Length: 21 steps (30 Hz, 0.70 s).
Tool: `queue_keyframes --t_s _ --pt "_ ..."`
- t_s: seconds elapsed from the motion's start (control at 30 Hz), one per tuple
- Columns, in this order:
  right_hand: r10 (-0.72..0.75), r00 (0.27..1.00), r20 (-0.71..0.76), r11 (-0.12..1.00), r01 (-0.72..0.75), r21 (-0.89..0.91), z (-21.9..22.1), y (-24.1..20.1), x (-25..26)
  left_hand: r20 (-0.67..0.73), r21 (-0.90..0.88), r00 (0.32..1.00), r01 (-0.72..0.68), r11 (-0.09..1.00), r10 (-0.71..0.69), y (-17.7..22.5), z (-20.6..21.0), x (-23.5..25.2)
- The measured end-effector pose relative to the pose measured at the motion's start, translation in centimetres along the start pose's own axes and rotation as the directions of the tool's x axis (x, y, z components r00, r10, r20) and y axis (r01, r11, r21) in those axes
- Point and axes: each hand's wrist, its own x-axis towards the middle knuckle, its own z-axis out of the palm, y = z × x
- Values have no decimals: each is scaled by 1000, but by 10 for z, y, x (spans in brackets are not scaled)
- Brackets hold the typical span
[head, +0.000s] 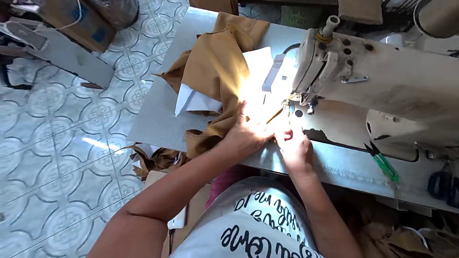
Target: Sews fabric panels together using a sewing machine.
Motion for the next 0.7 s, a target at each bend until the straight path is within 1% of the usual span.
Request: queue_keyframes --t_s 0.1,0.17,0.23,0.33,0.37,0.4,0.47,0.5,0.57,0.63,0.7 --pt "46 998 30 998 -44 -45 0 1 -1 46 2 999 3 1000 -3 1 6 0" --pt "114 992 56 993 -112 -42 -2 3 0 56 -9 998 2 1000 -2 0 8 1" --pt "147 987 65 988 -149 31 -4 8 1 37 -7 999 -11 1000 11 0 9 3" --pt "96 994 57 974 -105 203 -12 17 3 8 -61 999 -45 997 46 -4 12 10" --pt "97 993 72 957 -112 266 -15 19 6 4 -90 998 -56 994 56 -6 15 13" --pt "114 989 98 936 -140 323 -19 20 9 -18 -120 998 -63 991 61 -8 19 17" --pt "179 967 179 883 -239 405 -28 17 15 -105 -148 993 -76 986 61 -11 26 27" --pt "208 953 220 856 -286 430 -31 16 18 -112 -150 991 -84 985 67 -13 28 32" --pt "244 927 285 816 -356 456 -31 18 21 -71 -122 996 -69 990 61 -18 24 40" --pt "254 909 331 788 -393 474 -28 19 20 -63 -135 995 -80 988 72 -24 20 45" --pt "250 910 331 792 -389 470 -25 20 19 -43 -119 993 -114 986 109 -27 17 42"
